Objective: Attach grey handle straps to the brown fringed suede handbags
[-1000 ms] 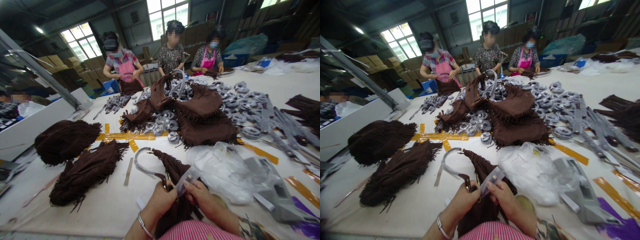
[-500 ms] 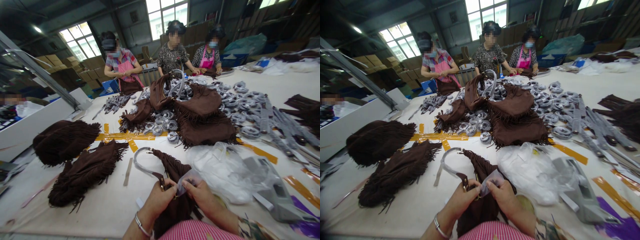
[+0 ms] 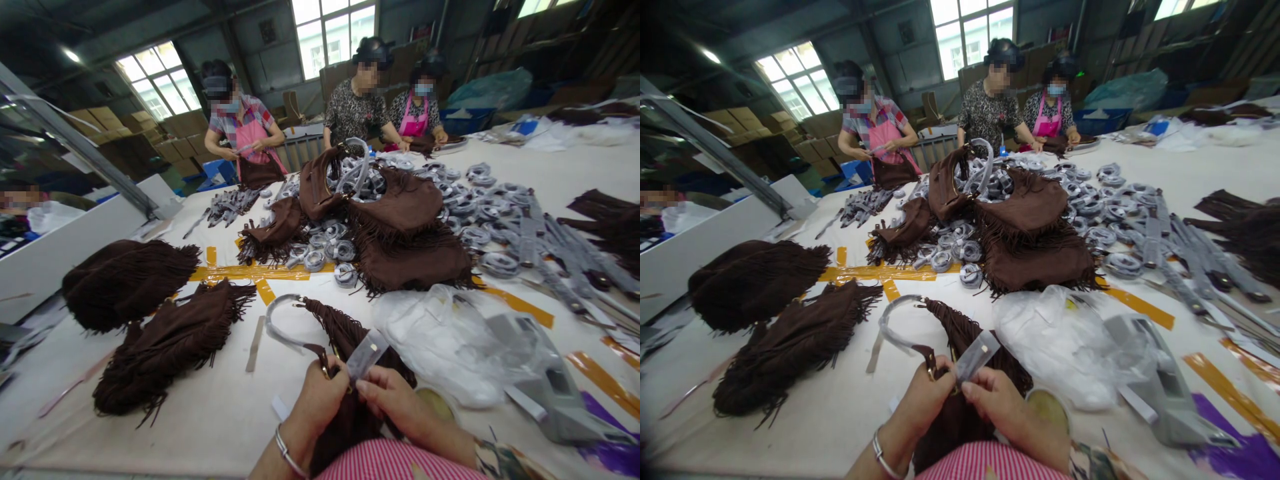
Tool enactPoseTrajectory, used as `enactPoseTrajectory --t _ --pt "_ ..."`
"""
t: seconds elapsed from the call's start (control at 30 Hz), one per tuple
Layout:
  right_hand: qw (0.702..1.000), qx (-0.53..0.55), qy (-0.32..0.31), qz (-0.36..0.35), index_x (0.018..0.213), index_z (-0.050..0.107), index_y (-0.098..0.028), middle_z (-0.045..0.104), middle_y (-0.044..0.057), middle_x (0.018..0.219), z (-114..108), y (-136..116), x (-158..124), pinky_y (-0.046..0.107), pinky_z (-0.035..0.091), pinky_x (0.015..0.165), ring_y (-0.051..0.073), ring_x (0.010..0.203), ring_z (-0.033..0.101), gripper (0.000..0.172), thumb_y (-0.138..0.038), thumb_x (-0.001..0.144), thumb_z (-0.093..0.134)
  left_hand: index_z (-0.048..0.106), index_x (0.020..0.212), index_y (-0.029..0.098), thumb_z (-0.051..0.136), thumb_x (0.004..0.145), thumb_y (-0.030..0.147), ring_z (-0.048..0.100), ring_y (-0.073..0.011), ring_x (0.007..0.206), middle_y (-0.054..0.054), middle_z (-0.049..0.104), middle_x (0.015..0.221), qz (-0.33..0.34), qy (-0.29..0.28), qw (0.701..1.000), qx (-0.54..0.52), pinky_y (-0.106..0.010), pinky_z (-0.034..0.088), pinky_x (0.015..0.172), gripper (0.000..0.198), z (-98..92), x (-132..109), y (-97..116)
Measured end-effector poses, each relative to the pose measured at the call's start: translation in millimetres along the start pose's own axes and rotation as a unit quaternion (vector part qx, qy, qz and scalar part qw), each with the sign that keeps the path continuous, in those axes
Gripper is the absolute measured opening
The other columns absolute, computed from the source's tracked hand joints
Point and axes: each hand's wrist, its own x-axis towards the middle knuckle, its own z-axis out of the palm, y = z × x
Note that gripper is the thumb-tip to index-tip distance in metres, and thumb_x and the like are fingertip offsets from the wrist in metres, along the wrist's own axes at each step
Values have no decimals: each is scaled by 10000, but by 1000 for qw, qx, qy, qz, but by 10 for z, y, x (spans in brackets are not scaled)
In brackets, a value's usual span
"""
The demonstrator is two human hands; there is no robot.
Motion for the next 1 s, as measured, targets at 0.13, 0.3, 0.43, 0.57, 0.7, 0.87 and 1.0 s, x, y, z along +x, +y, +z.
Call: enactPoseTrajectory --t 0.13,0.3,0.43,0.57,0.7,0.87,1.0 --pt "999 -43 16 23 715 602 -123 453 -41 543 56 -30 24 232 233 467 82 483 360 381 -500 733 659 594 679 167 538 710 237 506 -154 665 7 569 631 7 -2 1000 -2 -286 403 635 95 3 12 -6" --pt "996 -74 51 4 631 607 -128 457 -32 519 74 -19 57 233 234 461 88 482 361 327 -434 740 643 660 753 160 529 669 165 565 -174 731 -17 647 712 13 -45 999 -18 -295 436 691 156 -81 23 3" --pt "996 -76 49 -10 609 601 -136 450 -40 496 84 -23 63 228 216 447 80 460 347 329 -431 753 638 699 884 168 561 737 214 606 -196 829 -42 704 848 44 -67 996 -47 -309 456 766 207 -134 15 2" --pt "993 -107 46 6 571 605 -134 472 -29 470 94 -32 77 224 238 447 81 448 378 376 -452 770 626 676 767 156 608 765 317 557 -173 720 -19 640 706 27 -43 999 -14 -294 433 671 174 -104 32 -10" --pt "995 -88 -4 49 607 608 -145 504 -24 464 78 10 60 220 253 420 81 399 383 437 -528 813 570 632 679 162 589 745 279 519 -153 673 6 584 639 18 -14 1000 0 -284 411 639 141 -69 59 -10" --pt "903 -339 74 -254 702 644 -167 635 27 658 -84 -52 -79 261 434 579 143 615 565 258 -329 889 573 596 635 164 588 728 322 495 -150 651 10 553 612 -4 -4 999 -48 -289 403 637 184 -59 60 19" --pt "692 -515 124 -491 1076 676 -215 684 81 1059 -227 -170 -130 408 430 943 231 1029 599 242 -134 903 527 564 601 171 599 695 309 454 -136 622 23 513 585 -19 -26 996 -80 -281 378 612 171 -30 72 50"
